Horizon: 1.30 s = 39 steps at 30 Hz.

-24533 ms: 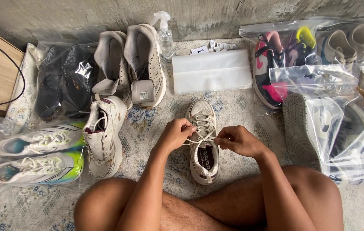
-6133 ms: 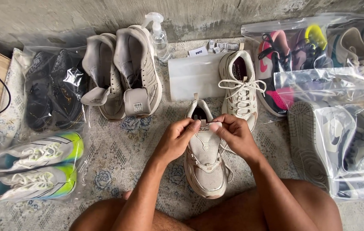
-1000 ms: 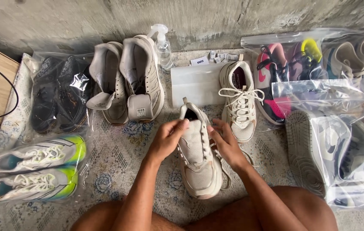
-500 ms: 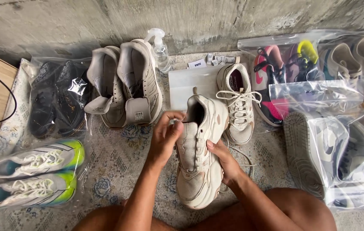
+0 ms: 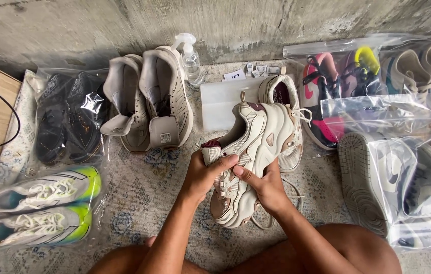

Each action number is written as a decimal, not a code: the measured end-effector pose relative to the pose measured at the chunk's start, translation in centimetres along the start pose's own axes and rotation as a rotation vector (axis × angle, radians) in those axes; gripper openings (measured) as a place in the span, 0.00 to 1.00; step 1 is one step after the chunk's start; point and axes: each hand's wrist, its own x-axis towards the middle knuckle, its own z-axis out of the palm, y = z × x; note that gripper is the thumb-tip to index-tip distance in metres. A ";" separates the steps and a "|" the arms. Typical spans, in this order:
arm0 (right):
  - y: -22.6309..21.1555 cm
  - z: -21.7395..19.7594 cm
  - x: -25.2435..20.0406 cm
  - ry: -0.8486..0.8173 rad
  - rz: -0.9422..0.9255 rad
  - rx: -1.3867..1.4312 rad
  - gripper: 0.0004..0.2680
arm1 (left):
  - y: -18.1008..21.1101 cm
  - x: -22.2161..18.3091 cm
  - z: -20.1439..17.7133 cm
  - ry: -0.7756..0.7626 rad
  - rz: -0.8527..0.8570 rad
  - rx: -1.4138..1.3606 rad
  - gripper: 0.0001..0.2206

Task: Threading laces through the eyelets of a sneaker and tying them while sitting on the floor.

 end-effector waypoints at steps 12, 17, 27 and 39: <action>-0.4 -0.9 0.9 -0.025 -0.058 -0.041 0.32 | 2.6 0.1 2.1 -0.296 0.045 0.023 0.52; 0.2 -4.3 2.8 -0.021 -0.099 0.074 0.25 | 2.4 -0.9 2.5 -0.354 -0.001 0.084 0.55; -3.7 -4.6 4.7 -0.340 -0.510 -0.177 0.34 | 3.4 -1.3 2.2 -0.357 -0.081 -0.408 0.26; -3.1 -6.2 6.0 0.226 -0.034 -1.150 0.47 | 1.0 -0.2 -0.2 -0.491 0.005 -0.710 0.37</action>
